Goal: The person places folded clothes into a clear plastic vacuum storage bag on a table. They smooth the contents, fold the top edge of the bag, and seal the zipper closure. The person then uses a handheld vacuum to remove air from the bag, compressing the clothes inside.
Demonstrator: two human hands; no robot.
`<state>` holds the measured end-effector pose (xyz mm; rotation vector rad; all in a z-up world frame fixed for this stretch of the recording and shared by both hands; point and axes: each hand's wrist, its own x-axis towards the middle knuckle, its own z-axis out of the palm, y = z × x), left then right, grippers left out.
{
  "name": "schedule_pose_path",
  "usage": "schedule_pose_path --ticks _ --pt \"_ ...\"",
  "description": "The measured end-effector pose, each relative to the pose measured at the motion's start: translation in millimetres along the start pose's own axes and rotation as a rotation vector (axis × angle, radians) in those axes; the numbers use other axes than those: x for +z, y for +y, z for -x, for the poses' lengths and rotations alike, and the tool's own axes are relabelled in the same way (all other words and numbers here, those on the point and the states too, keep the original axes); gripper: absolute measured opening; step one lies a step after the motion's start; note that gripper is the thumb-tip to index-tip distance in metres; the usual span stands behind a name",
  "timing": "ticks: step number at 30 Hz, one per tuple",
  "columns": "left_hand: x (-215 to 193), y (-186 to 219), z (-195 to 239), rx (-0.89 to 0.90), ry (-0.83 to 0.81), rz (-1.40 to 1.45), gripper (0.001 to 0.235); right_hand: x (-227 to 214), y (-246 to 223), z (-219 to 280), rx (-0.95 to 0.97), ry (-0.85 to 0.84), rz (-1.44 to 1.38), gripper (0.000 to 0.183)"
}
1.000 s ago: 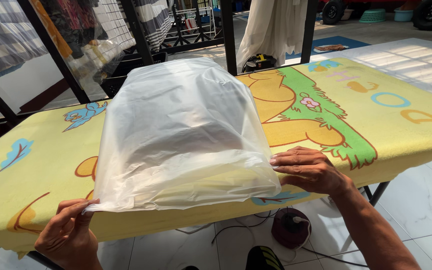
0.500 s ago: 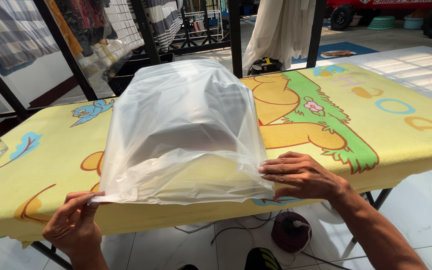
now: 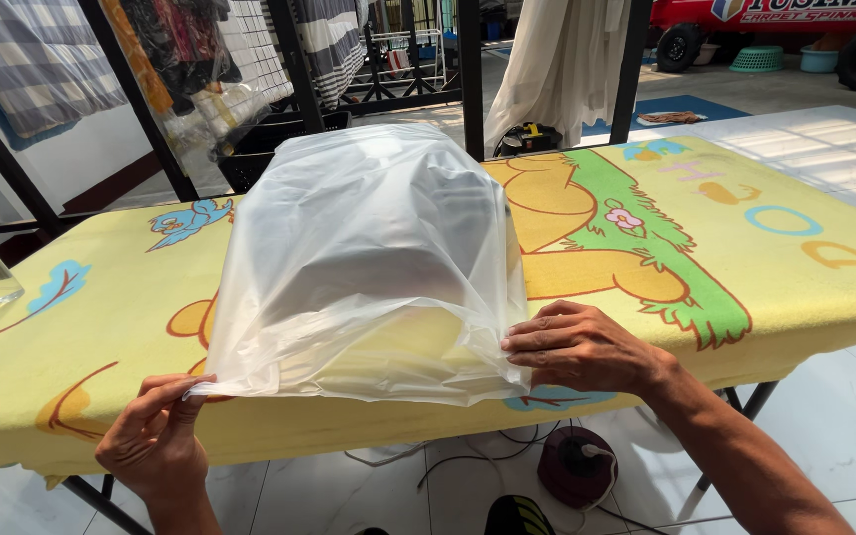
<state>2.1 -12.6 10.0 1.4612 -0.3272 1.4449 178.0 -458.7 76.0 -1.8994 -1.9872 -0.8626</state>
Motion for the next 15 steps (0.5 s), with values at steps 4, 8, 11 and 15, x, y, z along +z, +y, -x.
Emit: schedule_pose_path --ticks 4,8,11,15 --pt "-0.9 -2.2 0.8 0.002 -0.007 0.035 0.013 2.8 -1.1 -3.3 0.033 -0.054 -0.059 0.045" --pt "0.1 -3.1 0.8 -0.007 0.005 0.048 0.012 -8.1 3.8 -6.5 0.076 -0.13 -0.162 0.051" --pt "0.4 -2.3 2.2 -0.022 0.015 0.058 0.012 -12.0 7.1 -7.2 0.069 -0.129 -0.173 0.047" --pt "1.1 -3.3 3.5 0.011 0.007 0.074 0.012 -5.5 4.3 -8.8 0.056 -0.061 -0.133 0.038"
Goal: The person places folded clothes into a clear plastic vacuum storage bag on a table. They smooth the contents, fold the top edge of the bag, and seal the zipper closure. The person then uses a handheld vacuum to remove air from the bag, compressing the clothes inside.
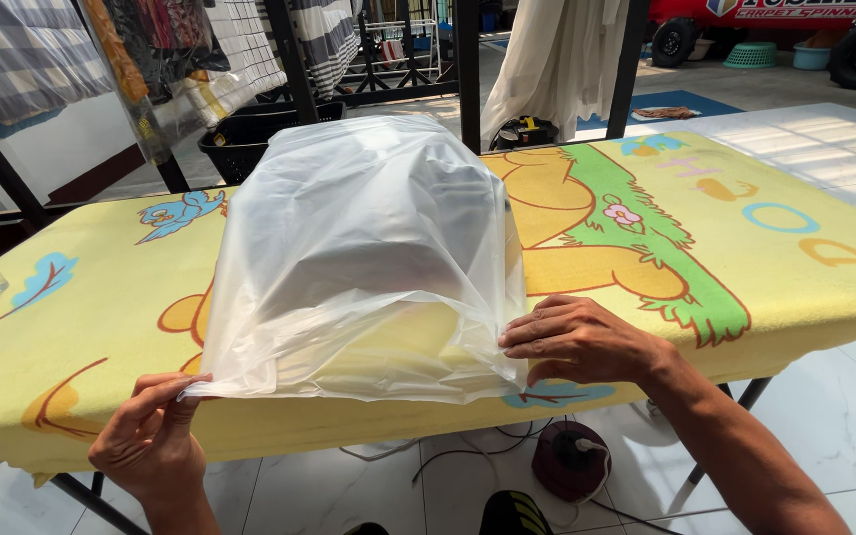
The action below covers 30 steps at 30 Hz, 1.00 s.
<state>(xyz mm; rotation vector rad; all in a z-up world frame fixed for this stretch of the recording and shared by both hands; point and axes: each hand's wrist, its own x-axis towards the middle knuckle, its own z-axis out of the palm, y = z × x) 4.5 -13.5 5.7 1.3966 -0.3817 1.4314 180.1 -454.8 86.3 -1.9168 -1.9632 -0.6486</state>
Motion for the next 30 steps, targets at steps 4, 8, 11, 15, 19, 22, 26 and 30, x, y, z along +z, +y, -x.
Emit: schedule_pose_path --ticks 4,8,11,15,19,22,26,30 --pt "0.3 -1.9 0.2 -0.006 0.008 0.01 0.014 7.1 -0.1 0.0 -0.033 0.099 0.063 0.027" --pt "-0.5 -3.9 1.2 -0.005 0.012 0.017 0.014 11.8 2.4 6.5 0.008 0.175 0.048 0.019" --pt "-1.8 -4.9 0.7 0.008 0.012 0.021 0.014 12.9 5.5 10.6 0.05 0.318 -0.014 0.023" --pt "-1.9 -6.4 1.0 0.017 0.024 0.027 0.012 9.3 5.5 19.9 0.19 0.46 -0.022 0.023" --pt "-4.4 -8.9 4.8 0.007 0.016 -0.012 0.013 2.4 3.5 28.2 0.276 0.608 -0.153 0.023" --pt "-8.2 -11.2 4.6 0.024 -0.018 -0.041 0.015 -0.2 1.6 30.2 0.28 0.666 -0.184 0.022" --pt "-8.6 -12.0 3.3 0.03 -0.025 -0.025 0.014 1.0 0.7 32.0 0.268 0.693 -0.167 0.021" --pt "-5.9 -5.6 0.9 0.026 -0.033 -0.012 0.015 6.9 3.5 33.5 0.262 0.749 -0.179 0.02"
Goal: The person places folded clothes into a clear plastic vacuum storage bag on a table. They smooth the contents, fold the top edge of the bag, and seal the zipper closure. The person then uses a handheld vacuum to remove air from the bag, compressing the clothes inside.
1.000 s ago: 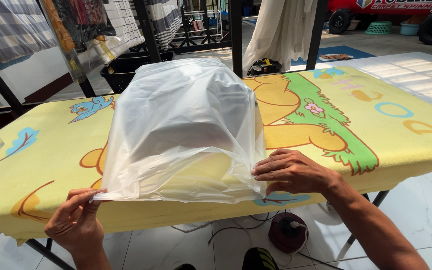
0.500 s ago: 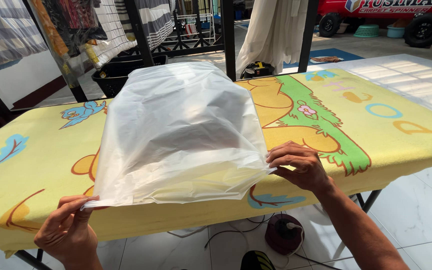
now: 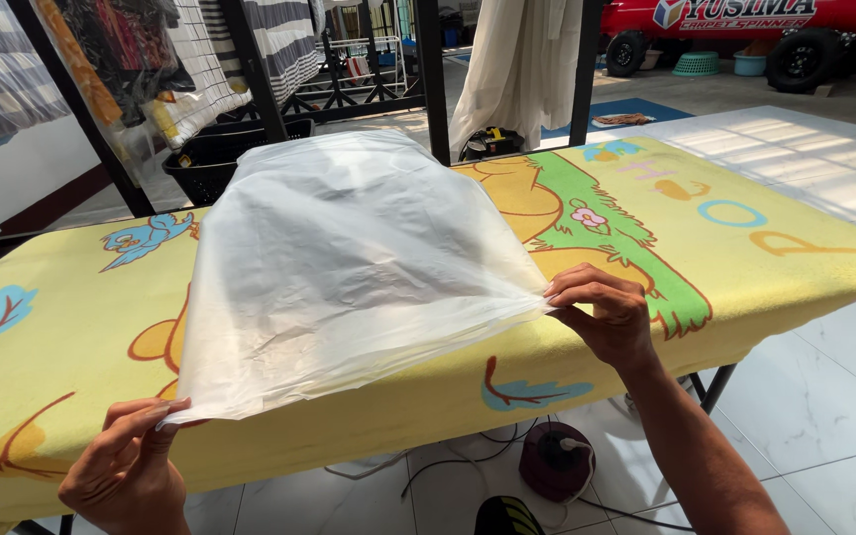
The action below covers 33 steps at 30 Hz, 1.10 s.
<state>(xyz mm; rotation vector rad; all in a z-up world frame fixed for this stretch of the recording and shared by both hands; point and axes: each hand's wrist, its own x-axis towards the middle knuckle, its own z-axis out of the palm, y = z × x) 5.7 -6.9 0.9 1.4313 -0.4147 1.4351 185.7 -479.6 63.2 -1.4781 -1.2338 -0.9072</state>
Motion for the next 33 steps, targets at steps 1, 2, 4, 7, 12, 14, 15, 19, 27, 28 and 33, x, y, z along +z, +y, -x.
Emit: schedule_pose_path --ticks 1,2,4,7,12,14,15,19,27,28,33 --pt "1.5 1.3 -1.1 -0.001 0.003 0.003 0.016 1.2 1.4 0.9 -0.004 0.021 -0.039 0.02" --pt "2.4 3.0 -1.3 -0.009 0.01 0.003 0.016 2.4 1.6 3.4 -0.003 0.041 -0.079 0.02" --pt "3.7 5.8 -2.2 -0.02 0.013 0.001 0.016 4.9 1.0 7.3 -0.008 0.062 -0.046 0.023" --pt "4.3 10.4 -2.4 -0.038 0.002 -0.017 0.015 8.7 -4.5 12.1 0.029 0.116 -0.004 0.026" --pt "2.1 14.4 -5.5 -0.046 -0.032 -0.062 0.015 10.8 -13.8 9.4 0.035 0.136 0.246 0.024" --pt "0.8 14.0 -7.6 -0.055 -0.047 -0.066 0.016 13.1 -14.8 8.2 0.013 0.14 0.23 0.023" --pt "0.0 14.0 -8.4 -0.061 -0.055 -0.067 0.016 13.7 -15.5 8.6 0.016 0.137 0.216 0.023" --pt "-4.6 17.6 -9.8 -0.115 -0.076 -0.083 0.017 15.2 -16.3 12.0 0.007 0.124 0.151 0.021" --pt "-13.0 16.1 -3.9 -0.29 -0.051 -0.131 0.015 19.7 -14.4 28.7 0.108 0.145 0.191 0.016" --pt "-12.0 13.7 -3.2 -0.268 -0.052 -0.1 0.016 18.1 -13.2 29.4 0.098 0.133 0.209 0.015" --pt "-17.0 10.6 3.8 -0.347 -0.068 -0.033 0.031 15.7 -7.6 42.7 0.197 0.133 0.197 0.012"
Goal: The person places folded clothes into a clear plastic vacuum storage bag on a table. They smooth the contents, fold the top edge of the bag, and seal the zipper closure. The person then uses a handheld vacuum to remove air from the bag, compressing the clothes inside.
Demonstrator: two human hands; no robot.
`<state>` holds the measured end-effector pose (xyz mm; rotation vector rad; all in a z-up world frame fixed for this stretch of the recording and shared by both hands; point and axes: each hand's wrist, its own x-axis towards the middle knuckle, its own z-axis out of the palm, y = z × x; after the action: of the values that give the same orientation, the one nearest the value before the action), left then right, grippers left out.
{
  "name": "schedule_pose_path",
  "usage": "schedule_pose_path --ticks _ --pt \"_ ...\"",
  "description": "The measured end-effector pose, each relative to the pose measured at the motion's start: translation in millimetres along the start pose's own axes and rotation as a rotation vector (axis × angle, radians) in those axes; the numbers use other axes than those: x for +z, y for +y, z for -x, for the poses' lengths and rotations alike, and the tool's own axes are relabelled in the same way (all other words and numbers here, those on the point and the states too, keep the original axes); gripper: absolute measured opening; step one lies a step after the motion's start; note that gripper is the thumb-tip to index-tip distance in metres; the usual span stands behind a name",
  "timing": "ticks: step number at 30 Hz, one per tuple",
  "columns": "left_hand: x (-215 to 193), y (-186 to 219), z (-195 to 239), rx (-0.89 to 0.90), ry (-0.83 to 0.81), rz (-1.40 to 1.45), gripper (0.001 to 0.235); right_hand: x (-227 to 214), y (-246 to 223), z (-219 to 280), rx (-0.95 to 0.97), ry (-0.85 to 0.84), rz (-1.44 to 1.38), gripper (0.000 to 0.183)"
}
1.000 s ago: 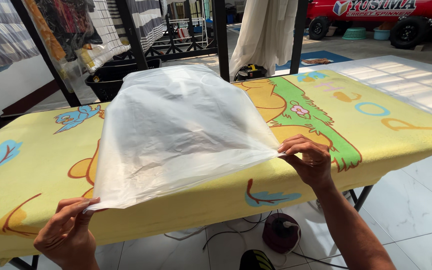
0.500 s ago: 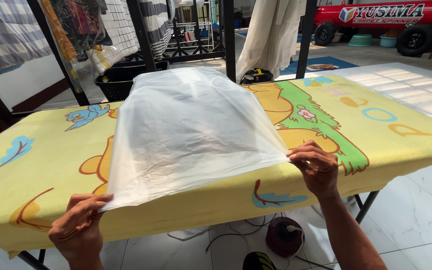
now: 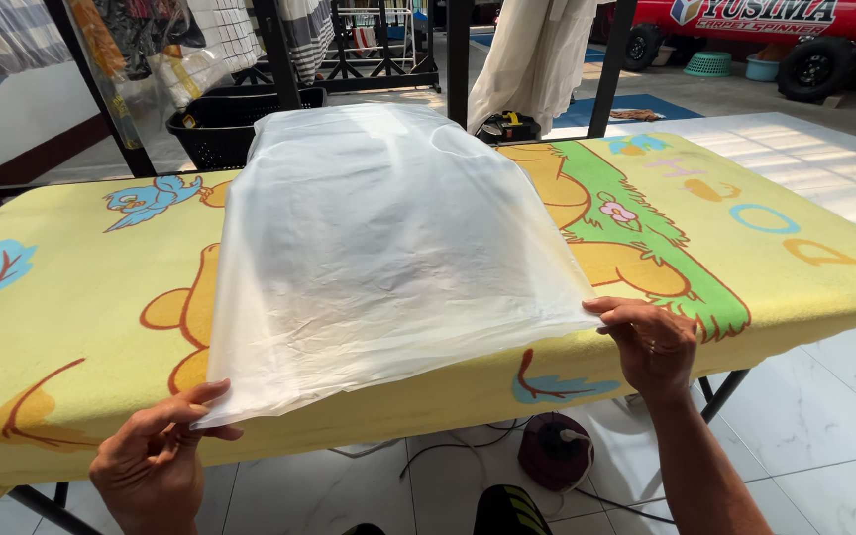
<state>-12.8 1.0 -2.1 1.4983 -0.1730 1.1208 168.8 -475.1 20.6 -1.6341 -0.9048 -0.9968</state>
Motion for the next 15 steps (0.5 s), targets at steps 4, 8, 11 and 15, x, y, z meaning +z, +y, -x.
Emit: schedule_pose_path --ticks 4,8,11,15 --pt "-11.7 -21.9 12.0 0.119 -0.014 -0.121 0.017 3.5 5.9 13.1 -0.013 0.086 -0.038 0.014" --pt "-59.6 -80.2 21.9 0.063 -0.224 0.086 0.021 2.4 8.8 28.1 0.086 0.107 -0.106 0.017" --pt "-85.1 -131.6 12.5 -0.012 -0.422 0.297 0.022 -9.0 3.5 34.6 0.157 0.022 -0.043 0.019" --pt "-75.6 -174.0 16.1 -0.205 -0.528 0.364 0.018 -14.5 -8.7 33.8 0.409 -0.117 -0.116 0.019"
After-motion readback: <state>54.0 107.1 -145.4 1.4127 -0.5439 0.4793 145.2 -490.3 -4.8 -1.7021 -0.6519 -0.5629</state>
